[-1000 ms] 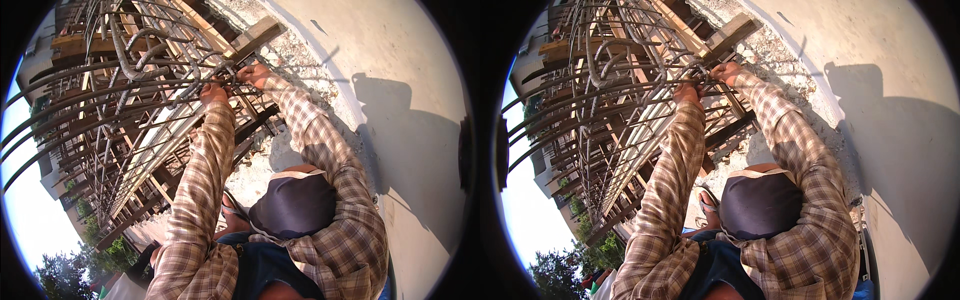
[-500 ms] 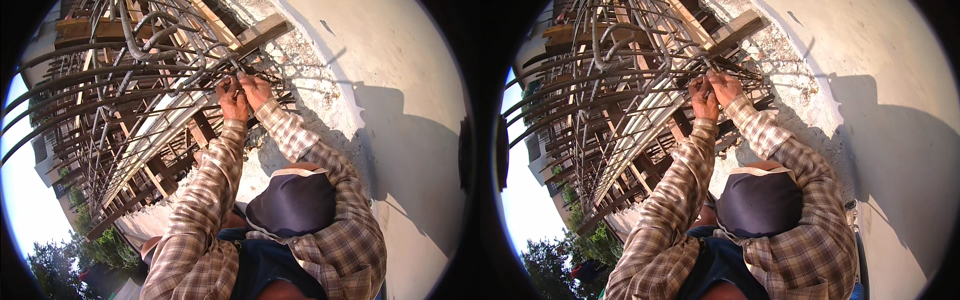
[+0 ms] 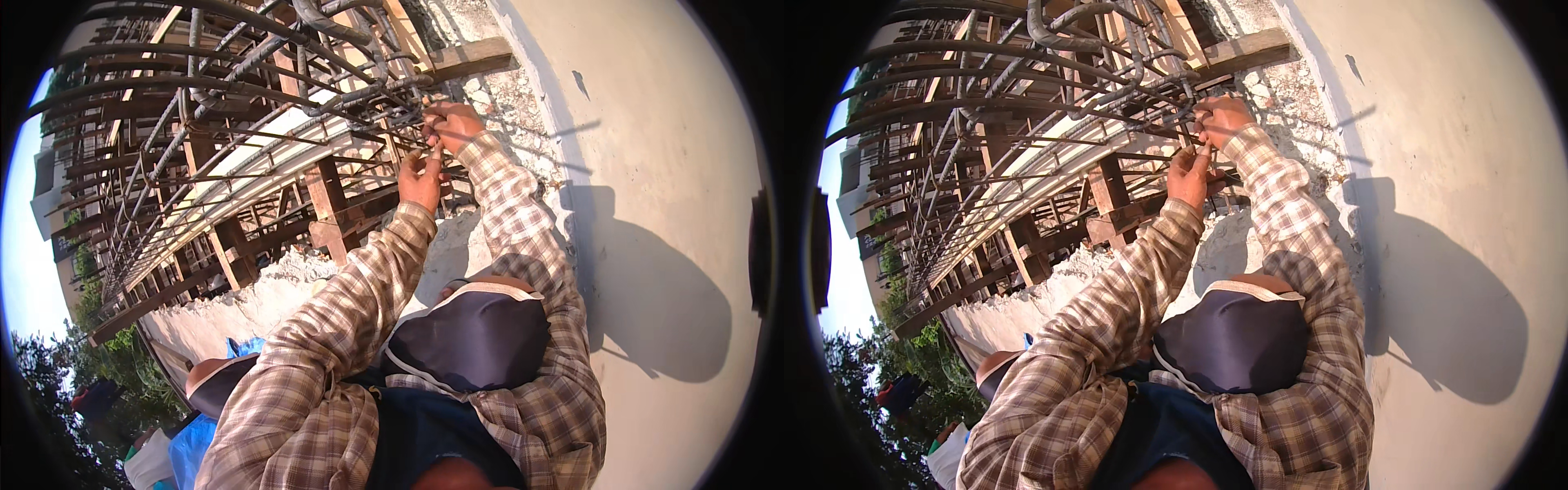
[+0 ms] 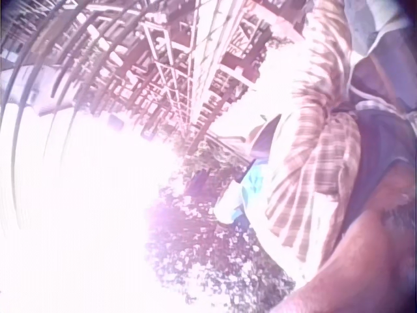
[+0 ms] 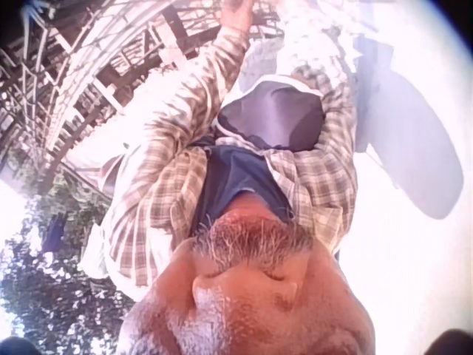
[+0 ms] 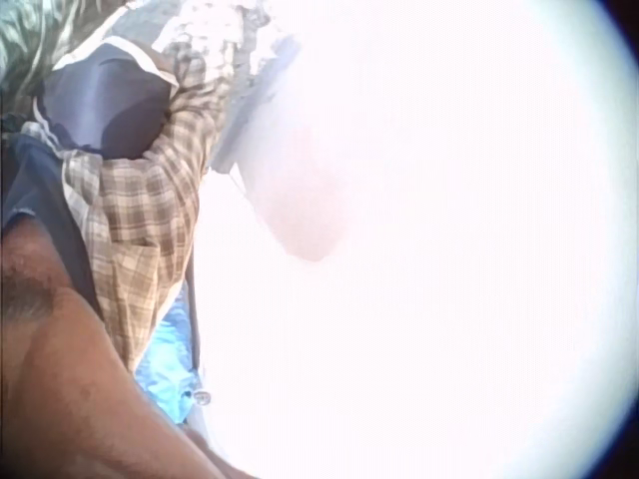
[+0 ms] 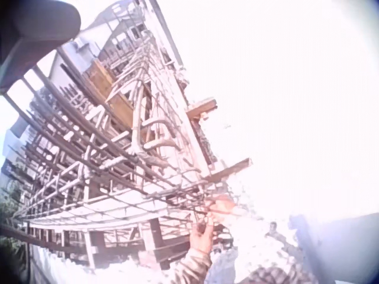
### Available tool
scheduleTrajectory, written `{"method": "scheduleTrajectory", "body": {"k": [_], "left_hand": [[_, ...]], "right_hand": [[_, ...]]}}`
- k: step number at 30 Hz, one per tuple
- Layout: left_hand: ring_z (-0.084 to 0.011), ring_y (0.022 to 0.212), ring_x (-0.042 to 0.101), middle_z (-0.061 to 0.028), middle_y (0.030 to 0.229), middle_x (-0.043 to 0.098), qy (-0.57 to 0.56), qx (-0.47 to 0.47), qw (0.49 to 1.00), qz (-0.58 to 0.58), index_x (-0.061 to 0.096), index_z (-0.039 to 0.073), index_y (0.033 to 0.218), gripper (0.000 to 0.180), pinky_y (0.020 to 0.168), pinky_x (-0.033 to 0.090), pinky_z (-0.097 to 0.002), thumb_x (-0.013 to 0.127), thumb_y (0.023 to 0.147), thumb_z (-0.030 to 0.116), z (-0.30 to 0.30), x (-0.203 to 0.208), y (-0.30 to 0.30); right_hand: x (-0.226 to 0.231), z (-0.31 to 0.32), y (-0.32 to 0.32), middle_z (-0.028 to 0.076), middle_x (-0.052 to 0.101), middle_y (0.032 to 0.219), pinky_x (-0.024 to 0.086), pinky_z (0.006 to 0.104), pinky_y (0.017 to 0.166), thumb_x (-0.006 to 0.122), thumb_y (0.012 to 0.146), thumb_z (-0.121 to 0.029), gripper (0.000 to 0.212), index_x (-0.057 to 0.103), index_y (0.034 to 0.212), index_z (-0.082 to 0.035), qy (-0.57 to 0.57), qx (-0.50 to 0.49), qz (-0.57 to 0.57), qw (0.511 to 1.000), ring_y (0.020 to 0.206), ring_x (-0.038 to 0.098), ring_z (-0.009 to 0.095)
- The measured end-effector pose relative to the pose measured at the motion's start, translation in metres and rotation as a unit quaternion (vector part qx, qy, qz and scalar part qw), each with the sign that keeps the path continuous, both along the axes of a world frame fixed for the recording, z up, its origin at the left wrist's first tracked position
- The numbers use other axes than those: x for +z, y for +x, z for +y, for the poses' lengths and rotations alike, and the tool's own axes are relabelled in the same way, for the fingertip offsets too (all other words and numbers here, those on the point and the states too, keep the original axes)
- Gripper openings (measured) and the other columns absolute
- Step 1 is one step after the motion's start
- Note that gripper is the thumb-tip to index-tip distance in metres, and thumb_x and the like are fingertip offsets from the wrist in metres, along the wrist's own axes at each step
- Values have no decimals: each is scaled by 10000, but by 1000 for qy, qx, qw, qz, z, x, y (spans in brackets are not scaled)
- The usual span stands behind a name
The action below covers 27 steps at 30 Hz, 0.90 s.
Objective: The person ties metal rebars together using a length of wire and pliers, twisting the wire to secure the joints.
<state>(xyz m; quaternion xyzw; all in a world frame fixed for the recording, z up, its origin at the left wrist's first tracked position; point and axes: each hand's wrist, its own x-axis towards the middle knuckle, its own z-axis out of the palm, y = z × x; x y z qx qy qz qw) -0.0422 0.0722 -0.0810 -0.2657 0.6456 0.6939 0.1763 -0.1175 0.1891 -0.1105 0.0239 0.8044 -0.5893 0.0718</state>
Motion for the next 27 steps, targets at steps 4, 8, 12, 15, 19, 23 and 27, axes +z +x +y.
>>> {"method": "scheduleTrajectory", "body": {"k": [4,8,12,15,19,23,27], "left_hand": [[-67,486,432,17,674,538,90,-104,989,-54,633,4,1028,297,430,359,-206,593,958,290,-28,12,-4],[-35,458,353,50,620,466,118,-95,988,-38,620,18,1073,275,400,278,-167,528,993,266,-47,42,-23],[-41,489,358,49,625,451,179,-156,971,-35,578,7,1144,288,457,296,-190,516,989,242,-8,64,-48],[-112,538,419,18,651,483,400,-108,910,-37,535,27,1182,295,546,363,-253,521,974,235,35,15,-54],[-179,662,547,-6,680,531,101,-120,972,-173,546,63,1181,308,656,426,-330,534,970,287,52,-13,-69],[-225,809,600,-28,746,547,149,28,963,-221,543,123,1164,213,733,482,-452,470,1005,244,28,-54,-55],[-243,779,582,-38,787,522,154,162,968,-116,539,102,1075,162,701,511,-406,441,1016,217,-13,-72,-55]], "right_hand": [[-6,2,-4,94,651,786,488,287,554,535,867,58,213,650,1046,45,-172,-13,-115,978,682,623,140],[-53,2,1,96,673,804,510,278,590,605,873,-42,163,661,1026,-45,-70,-41,43,996,678,635,165],[-71,-19,19,108,693,874,509,320,646,622,853,-114,170,629,1000,-29,-4,-124,68,990,738,651,151],[-75,-48,44,105,691,889,504,315,674,628,864,-137,203,631,1032,-21,-41,-99,9,994,763,646,153],[-38,-79,94,102,688,909,499,308,710,636,879,-167,250,634,1074,-11,-177,45,-106,977,796,639,156],[10,-70,180,98,684,929,493,301,746,643,894,-197,297,636,1116,0,-356,204,-228,883,829,633,158],[6,-33,276,95,680,952,488,293,774,650,902,-213,313,645,1116,16,-311,106,-251,911,859,627,158]]}}
